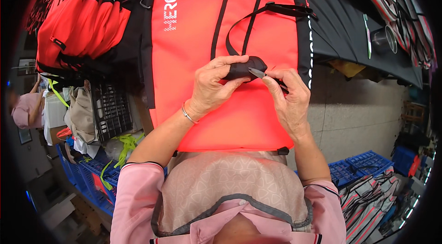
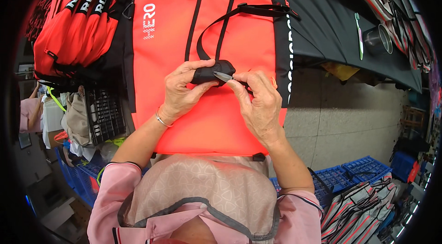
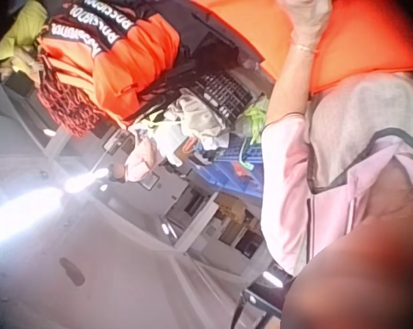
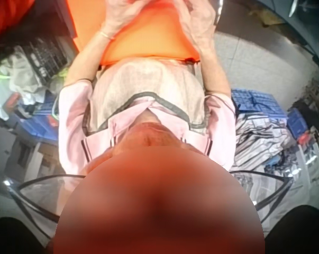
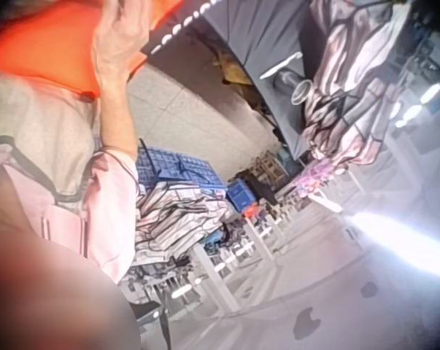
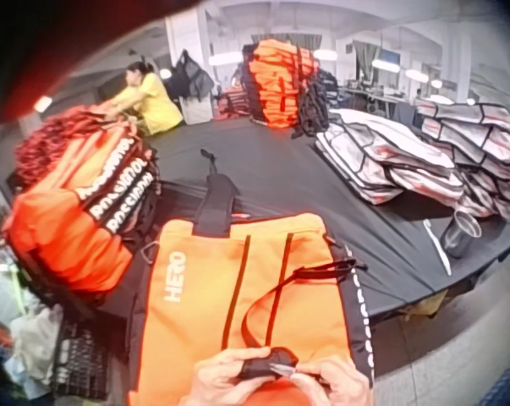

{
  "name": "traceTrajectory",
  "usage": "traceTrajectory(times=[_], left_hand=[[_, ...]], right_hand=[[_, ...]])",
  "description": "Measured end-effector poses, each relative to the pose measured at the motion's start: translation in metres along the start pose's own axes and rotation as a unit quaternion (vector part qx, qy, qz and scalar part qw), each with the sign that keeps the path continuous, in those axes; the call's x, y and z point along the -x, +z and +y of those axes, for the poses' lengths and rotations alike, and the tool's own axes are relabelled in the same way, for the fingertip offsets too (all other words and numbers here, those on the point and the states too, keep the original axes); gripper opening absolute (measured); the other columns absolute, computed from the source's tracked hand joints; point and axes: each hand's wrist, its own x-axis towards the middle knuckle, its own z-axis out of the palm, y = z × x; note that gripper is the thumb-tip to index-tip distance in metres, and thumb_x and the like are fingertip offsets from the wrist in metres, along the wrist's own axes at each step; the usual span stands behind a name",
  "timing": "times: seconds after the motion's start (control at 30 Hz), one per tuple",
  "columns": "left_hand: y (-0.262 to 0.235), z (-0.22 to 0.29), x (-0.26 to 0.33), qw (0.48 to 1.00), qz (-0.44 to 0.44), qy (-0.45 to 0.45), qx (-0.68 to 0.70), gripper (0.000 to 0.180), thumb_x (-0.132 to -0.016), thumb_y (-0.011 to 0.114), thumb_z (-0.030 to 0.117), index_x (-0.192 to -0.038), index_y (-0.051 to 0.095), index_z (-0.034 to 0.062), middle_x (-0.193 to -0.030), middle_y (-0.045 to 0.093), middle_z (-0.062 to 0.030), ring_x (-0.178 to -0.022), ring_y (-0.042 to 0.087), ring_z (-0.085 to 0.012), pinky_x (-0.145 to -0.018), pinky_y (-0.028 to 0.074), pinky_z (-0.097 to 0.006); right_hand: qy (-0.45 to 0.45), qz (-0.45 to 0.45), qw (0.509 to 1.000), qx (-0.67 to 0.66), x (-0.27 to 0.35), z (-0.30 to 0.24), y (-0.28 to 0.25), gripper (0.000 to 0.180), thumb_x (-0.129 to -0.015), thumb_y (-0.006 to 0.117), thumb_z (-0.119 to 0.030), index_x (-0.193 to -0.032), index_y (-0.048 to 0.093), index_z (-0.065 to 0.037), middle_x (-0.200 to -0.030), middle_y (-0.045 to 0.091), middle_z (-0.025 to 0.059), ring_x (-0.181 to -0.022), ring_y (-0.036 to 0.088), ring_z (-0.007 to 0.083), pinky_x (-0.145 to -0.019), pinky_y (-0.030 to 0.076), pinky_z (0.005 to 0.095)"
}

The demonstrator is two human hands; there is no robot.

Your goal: The recorder is assembling and inspecting various components of red and pink backpacks, including checking zippers, straps, and pockets.

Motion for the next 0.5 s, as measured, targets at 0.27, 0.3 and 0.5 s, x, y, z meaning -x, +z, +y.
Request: traceTrajectory(times=[0.27, 0.3, 0.5], left_hand=[[-0.002, 0.002, -0.001, 1.0, -0.017, -0.001, 0.0, 0.027, -0.071, 0.079, -0.001, -0.097, 0.075, 0.0038, -0.111, 0.07, -0.0086, -0.093, 0.07, -0.0194, -0.079, 0.058, -0.029], [-0.002, 0.002, -0.001, 1.0, -0.02, -0.003, -0.004, 0.026, -0.071, 0.079, -0.001, -0.097, 0.075, 0.0037, -0.111, 0.07, -0.0085, -0.093, 0.07, -0.0194, -0.08, 0.058, -0.029], [-0.006, 0.001, 0.003, 0.999, -0.042, -0.009, 0.011, 0.032, -0.071, 0.076, -0.003, -0.102, 0.074, 0.0052, -0.118, 0.068, -0.0086, -0.103, 0.067, -0.0223, -0.089, 0.055, -0.035]], right_hand=[[0.1, 0.003, 0.989, -0.111, -0.001, -0.001, -0.007, 0.011, -0.083, 0.074, -0.007, -0.089, 0.067, 0.0, -0.079, 0.064, 0.0084, -0.067, 0.06, 0.0184, -0.06, 0.047, 0.0288], [0.076, -0.013, 0.994, -0.076, 0.0, 0.0, -0.005, 0.011, -0.083, 0.074, -0.007, -0.089, 0.067, 0.0, -0.079, 0.064, 0.0087, -0.066, 0.06, 0.0174, -0.06, 0.047, 0.0275], [0.126, -0.017, 0.986, -0.109, -0.002, 0.004, -0.013, 0.011, -0.089, 0.07, -0.009, -0.095, 0.066, 0.0, -0.078, 0.061, 0.0005, -0.067, 0.055, 0.0082, -0.061, 0.044, 0.0227]])
